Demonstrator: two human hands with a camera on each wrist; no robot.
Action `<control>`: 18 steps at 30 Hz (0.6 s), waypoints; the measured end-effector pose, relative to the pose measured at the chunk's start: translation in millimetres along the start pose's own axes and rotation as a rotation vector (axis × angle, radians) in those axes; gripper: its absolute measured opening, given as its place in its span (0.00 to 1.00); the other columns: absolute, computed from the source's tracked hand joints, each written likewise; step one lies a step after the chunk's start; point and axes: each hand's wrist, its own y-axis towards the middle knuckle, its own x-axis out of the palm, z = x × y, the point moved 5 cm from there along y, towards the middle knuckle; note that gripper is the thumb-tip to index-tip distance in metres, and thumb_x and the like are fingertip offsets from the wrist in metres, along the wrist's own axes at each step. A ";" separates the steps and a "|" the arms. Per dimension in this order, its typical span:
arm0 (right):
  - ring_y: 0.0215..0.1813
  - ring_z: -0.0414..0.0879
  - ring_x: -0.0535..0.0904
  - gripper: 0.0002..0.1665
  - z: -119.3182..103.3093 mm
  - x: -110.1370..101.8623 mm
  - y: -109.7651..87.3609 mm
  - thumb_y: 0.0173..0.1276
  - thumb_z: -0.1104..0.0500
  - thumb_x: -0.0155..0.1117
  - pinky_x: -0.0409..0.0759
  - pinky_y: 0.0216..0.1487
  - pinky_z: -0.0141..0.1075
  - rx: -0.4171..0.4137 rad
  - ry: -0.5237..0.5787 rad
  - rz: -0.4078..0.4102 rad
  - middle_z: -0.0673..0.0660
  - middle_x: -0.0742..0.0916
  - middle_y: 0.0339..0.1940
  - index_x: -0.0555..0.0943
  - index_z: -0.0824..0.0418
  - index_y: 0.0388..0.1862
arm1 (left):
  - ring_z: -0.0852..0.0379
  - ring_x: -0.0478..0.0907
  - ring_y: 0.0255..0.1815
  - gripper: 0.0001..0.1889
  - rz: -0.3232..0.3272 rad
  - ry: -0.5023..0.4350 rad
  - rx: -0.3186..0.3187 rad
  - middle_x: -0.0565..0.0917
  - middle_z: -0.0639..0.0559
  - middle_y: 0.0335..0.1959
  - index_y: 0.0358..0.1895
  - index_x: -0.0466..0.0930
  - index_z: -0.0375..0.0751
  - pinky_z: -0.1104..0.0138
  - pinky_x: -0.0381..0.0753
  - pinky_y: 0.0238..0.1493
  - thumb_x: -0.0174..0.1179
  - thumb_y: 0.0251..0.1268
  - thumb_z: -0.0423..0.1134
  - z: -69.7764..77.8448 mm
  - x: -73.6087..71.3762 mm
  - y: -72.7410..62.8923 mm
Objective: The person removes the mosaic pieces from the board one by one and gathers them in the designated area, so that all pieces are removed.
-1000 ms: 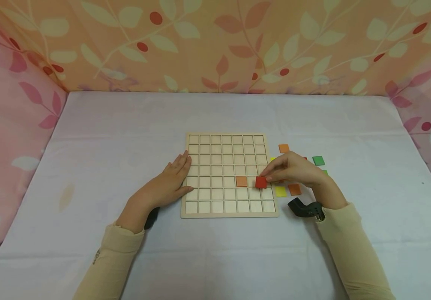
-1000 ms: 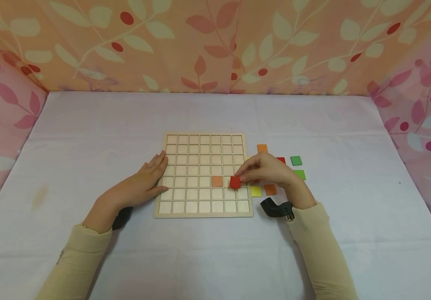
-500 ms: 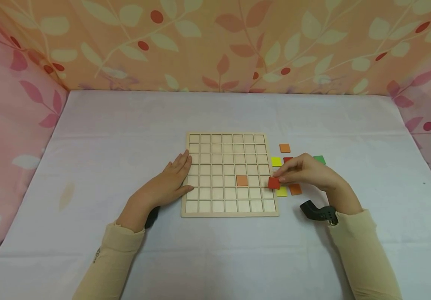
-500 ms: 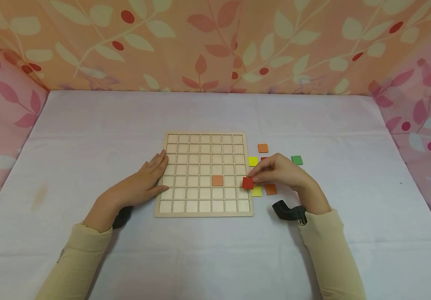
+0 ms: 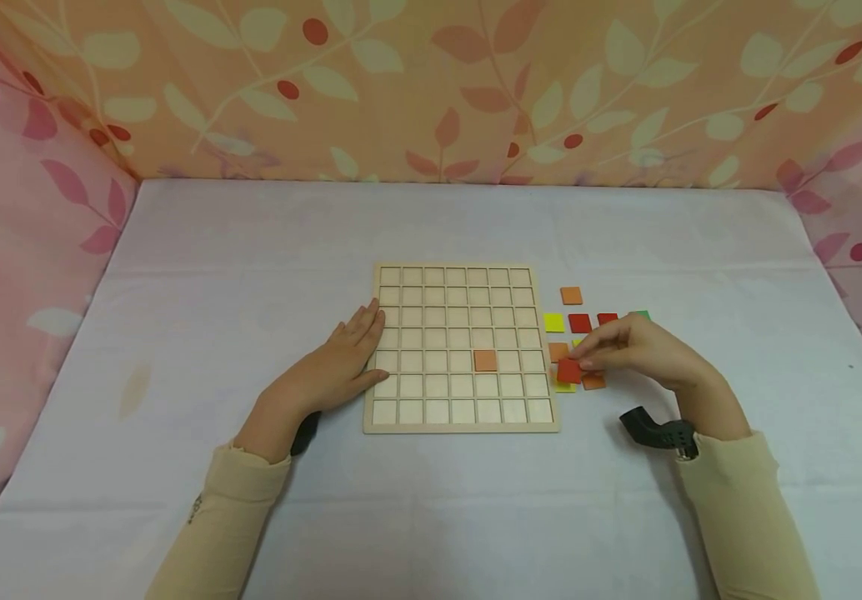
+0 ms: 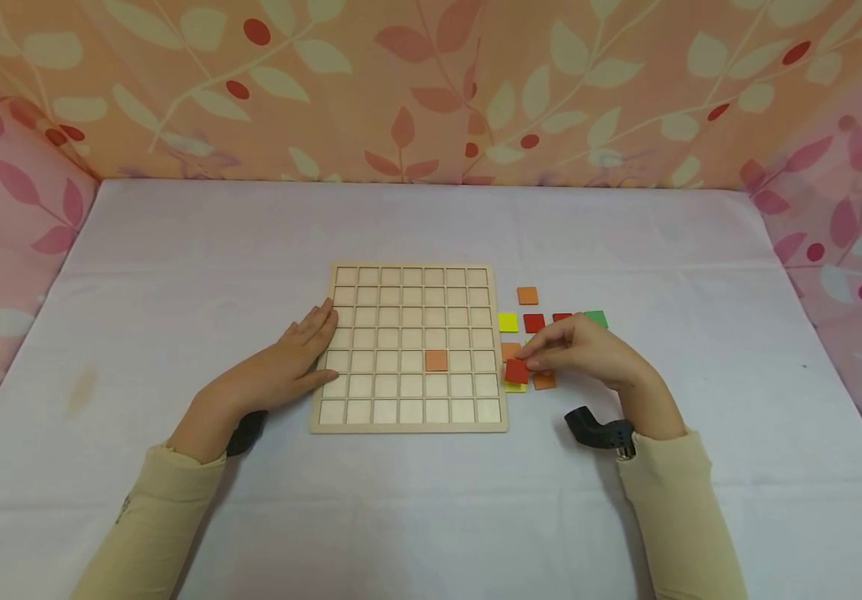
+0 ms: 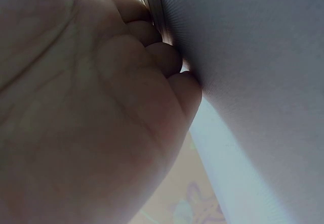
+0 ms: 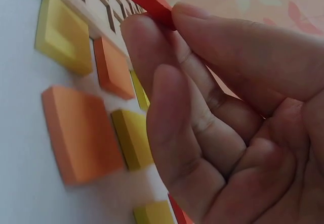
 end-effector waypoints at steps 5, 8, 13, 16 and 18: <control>0.34 0.43 0.83 0.07 5.6 -4.7 -9.5 0.61 0.70 0.64 0.82 0.38 0.32 -0.003 0.006 0.002 0.53 0.88 0.33 0.84 0.70 0.38 | 0.43 0.32 0.75 0.42 0.000 -0.006 -0.002 0.34 0.37 0.75 0.72 0.36 0.27 0.49 0.40 0.71 0.54 0.70 0.43 1.1 0.0 0.5; 0.33 0.43 0.82 0.06 7.6 -7.4 -14.2 0.61 0.71 0.64 0.82 0.37 0.32 -0.009 0.002 0.011 0.52 0.88 0.32 0.84 0.71 0.37 | 0.43 0.32 0.75 0.42 0.000 -0.002 -0.002 0.34 0.37 0.75 0.72 0.37 0.26 0.49 0.40 0.71 0.54 0.70 0.43 0.9 0.1 0.4; 0.34 0.42 0.83 0.07 8.9 -11.5 -20.4 0.60 0.71 0.64 0.82 0.38 0.32 -0.010 -0.009 0.019 0.52 0.88 0.34 0.84 0.70 0.38 | 0.43 0.32 0.75 0.42 0.002 0.003 0.000 0.34 0.37 0.75 0.72 0.37 0.26 0.48 0.40 0.71 0.54 0.70 0.43 -0.3 0.2 0.1; 0.36 0.42 0.83 0.07 9.5 -14.1 -23.4 0.61 0.71 0.64 0.82 0.38 0.31 -0.010 -0.013 0.005 0.52 0.88 0.36 0.84 0.71 0.39 | 0.43 0.32 0.75 0.42 0.002 0.002 -0.001 0.34 0.36 0.75 0.72 0.37 0.26 0.48 0.40 0.71 0.54 0.70 0.43 -1.1 0.8 0.2; 0.37 0.41 0.83 0.08 9.7 -16.2 -25.5 0.62 0.71 0.63 0.82 0.39 0.31 -0.015 -0.018 -0.009 0.52 0.88 0.38 0.84 0.71 0.39 | 0.42 0.32 0.75 0.42 0.001 0.001 0.000 0.34 0.36 0.75 0.72 0.37 0.26 0.48 0.40 0.71 0.54 0.70 0.43 -1.3 1.0 0.2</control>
